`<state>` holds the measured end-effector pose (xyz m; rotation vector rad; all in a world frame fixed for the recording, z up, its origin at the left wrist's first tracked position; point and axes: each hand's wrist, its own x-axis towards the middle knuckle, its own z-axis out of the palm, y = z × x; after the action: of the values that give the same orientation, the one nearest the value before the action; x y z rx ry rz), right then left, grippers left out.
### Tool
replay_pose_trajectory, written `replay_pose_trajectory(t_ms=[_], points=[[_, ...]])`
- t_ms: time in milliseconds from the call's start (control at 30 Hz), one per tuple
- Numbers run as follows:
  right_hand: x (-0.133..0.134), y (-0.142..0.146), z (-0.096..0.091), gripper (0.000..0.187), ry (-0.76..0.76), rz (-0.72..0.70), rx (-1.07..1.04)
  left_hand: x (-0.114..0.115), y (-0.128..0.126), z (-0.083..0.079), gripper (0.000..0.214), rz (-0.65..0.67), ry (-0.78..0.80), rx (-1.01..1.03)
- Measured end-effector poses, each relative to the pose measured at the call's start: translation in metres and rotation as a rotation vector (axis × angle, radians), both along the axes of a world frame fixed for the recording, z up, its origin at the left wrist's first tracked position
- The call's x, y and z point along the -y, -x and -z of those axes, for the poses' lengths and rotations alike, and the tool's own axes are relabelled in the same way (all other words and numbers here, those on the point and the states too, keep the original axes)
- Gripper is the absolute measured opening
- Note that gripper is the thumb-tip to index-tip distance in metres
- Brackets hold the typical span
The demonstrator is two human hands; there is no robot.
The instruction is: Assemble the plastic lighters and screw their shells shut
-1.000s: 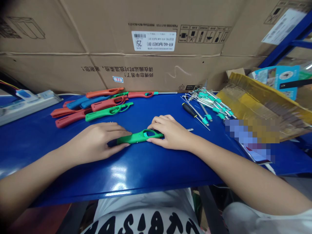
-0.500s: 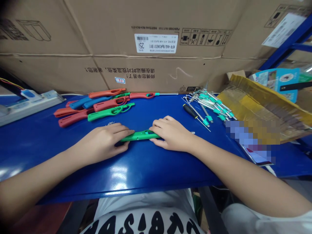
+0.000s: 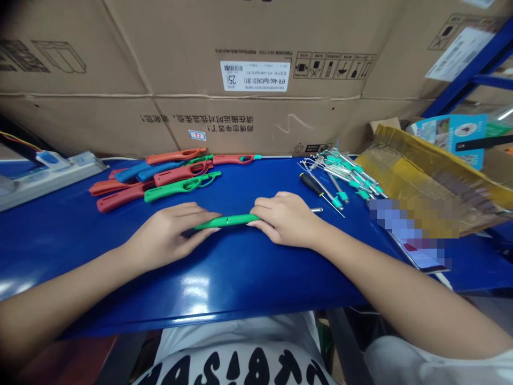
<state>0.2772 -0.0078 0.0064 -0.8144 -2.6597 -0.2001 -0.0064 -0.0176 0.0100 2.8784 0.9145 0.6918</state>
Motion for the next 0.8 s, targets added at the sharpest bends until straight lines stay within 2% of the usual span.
replay_pose_trajectory(t_ms=[100, 200, 400, 667, 800], points=[[-0.001, -0.002, -0.003, 0.028, 0.017, 0.035, -0.052, -0.006, 0.002, -0.001, 0.024, 0.017, 0.028, 0.141], [-0.003, -0.004, -0.005, 0.028, 0.035, 0.05, -0.087, -0.013, 0.005, 0.001, 0.026, 0.017, 0.042, 0.191], [-0.006, -0.005, -0.005, 0.027, 0.117, 0.056, -0.071, -0.016, 0.005, 0.005, 0.021, 0.065, 0.098, 0.174], [0.003, 0.007, -0.001, 0.025, 0.115, -0.012, -0.103, -0.001, -0.004, 0.005, 0.021, 0.101, 0.073, 0.131], [0.01, 0.012, -0.001, 0.022, 0.142, 0.032, -0.125, 0.004, -0.009, 0.005, 0.022, 0.053, 0.152, 0.102]])
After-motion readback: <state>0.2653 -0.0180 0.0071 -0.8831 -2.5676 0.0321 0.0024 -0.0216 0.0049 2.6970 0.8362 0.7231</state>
